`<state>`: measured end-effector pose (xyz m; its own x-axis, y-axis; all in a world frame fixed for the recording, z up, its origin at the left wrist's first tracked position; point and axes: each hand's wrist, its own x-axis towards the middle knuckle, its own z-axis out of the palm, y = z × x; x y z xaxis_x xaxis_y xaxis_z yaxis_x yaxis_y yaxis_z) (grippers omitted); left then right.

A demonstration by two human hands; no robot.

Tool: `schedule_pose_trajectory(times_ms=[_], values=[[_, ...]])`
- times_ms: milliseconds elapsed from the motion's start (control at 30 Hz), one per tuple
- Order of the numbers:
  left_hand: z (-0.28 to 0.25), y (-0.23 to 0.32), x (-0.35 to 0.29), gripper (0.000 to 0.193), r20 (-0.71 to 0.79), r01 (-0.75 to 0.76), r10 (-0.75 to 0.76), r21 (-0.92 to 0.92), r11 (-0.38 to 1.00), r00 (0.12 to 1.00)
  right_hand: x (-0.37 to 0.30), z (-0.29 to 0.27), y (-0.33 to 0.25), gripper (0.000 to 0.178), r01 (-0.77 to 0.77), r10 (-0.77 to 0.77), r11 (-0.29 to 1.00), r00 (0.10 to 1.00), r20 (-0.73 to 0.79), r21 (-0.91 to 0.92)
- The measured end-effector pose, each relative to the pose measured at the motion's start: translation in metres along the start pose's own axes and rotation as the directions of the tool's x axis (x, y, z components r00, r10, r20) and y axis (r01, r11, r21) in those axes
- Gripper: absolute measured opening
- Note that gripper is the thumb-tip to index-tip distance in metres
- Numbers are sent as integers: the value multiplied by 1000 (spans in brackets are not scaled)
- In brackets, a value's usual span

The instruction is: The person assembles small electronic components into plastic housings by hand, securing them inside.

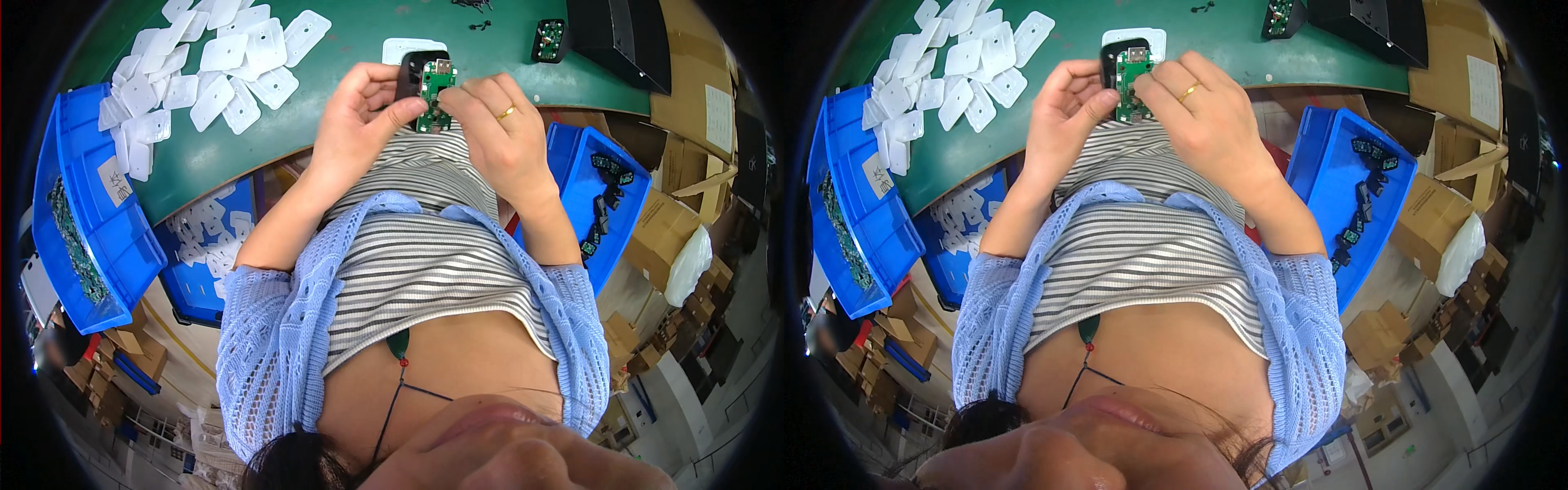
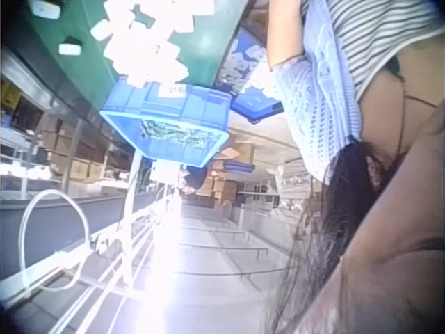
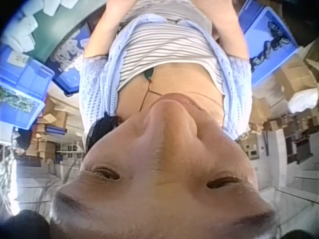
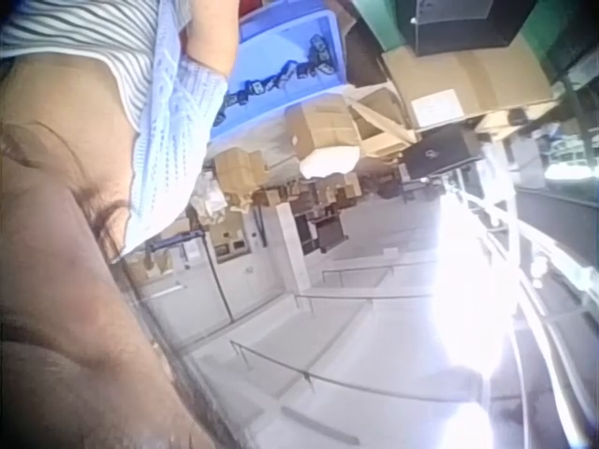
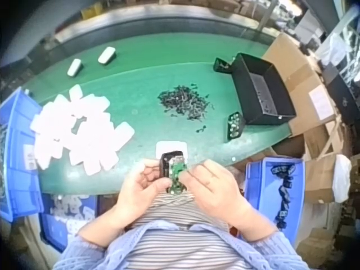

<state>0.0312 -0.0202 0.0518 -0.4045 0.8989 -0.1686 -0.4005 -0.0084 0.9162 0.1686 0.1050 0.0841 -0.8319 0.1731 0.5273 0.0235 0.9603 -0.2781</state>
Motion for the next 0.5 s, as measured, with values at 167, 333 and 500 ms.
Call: schedule_pose_trajectory(times_ms=[167, 333, 500], values=[[-3, -3, 0, 33, 8, -30, 29, 27, 999, 1000, 0, -1, 1, 27, -4, 6, 999, 999, -46, 34], [0, -3, -2, 33, 43, -48, 48, -14, 999, 998, 1, 4, 1, 27, 15, -14, 999, 1000, -13, 44], [1, -3, -4, 30, 53, -67, 67, 11, 998, 996, 0, 8, 3, 27, 3, -3, 999, 1000, 0, 42]])
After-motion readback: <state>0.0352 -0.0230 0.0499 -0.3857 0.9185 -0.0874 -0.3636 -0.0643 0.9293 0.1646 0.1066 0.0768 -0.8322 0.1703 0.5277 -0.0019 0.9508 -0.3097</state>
